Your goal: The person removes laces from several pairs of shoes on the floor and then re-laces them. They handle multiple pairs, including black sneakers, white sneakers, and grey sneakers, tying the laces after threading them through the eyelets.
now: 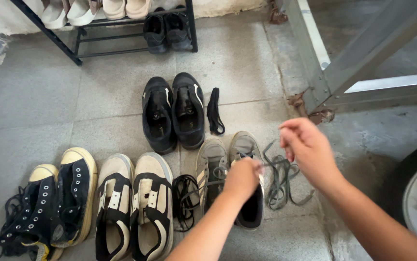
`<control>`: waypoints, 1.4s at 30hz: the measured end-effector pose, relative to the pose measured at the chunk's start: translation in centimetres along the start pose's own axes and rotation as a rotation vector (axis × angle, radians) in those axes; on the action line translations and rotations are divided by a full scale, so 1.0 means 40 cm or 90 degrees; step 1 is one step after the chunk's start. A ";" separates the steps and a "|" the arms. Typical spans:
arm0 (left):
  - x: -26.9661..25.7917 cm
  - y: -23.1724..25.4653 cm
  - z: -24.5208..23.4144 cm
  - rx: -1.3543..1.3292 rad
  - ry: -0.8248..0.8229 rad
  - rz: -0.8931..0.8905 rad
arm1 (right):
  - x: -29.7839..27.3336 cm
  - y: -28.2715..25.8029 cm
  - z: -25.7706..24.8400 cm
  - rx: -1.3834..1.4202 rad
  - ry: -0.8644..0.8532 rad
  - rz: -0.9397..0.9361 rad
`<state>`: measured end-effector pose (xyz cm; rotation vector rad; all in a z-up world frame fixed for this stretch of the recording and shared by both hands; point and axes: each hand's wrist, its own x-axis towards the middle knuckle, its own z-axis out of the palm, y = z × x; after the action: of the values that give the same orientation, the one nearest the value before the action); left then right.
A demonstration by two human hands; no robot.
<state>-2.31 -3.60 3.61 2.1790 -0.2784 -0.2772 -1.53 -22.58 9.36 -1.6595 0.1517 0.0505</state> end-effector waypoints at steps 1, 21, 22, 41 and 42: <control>0.010 0.012 -0.015 -0.061 0.007 -0.052 | 0.013 0.018 -0.009 -0.110 -0.019 0.078; -0.068 -0.105 -0.017 0.122 -0.093 -0.296 | 0.009 -0.103 0.015 -0.567 0.034 -0.286; -0.070 -0.126 -0.009 0.112 -0.075 -0.290 | 0.010 -0.097 0.017 -0.625 0.017 -0.282; -0.051 -0.283 0.027 -0.222 -0.072 -0.401 | -0.075 0.243 0.224 -0.481 -0.225 -0.145; -0.050 -0.289 0.030 -0.234 -0.068 -0.403 | -0.079 0.241 0.231 -0.495 -0.216 -0.144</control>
<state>-3.42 2.71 -6.27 1.8330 0.3902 -0.7360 -5.38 -14.01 -0.63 -2.3998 -0.3598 0.2406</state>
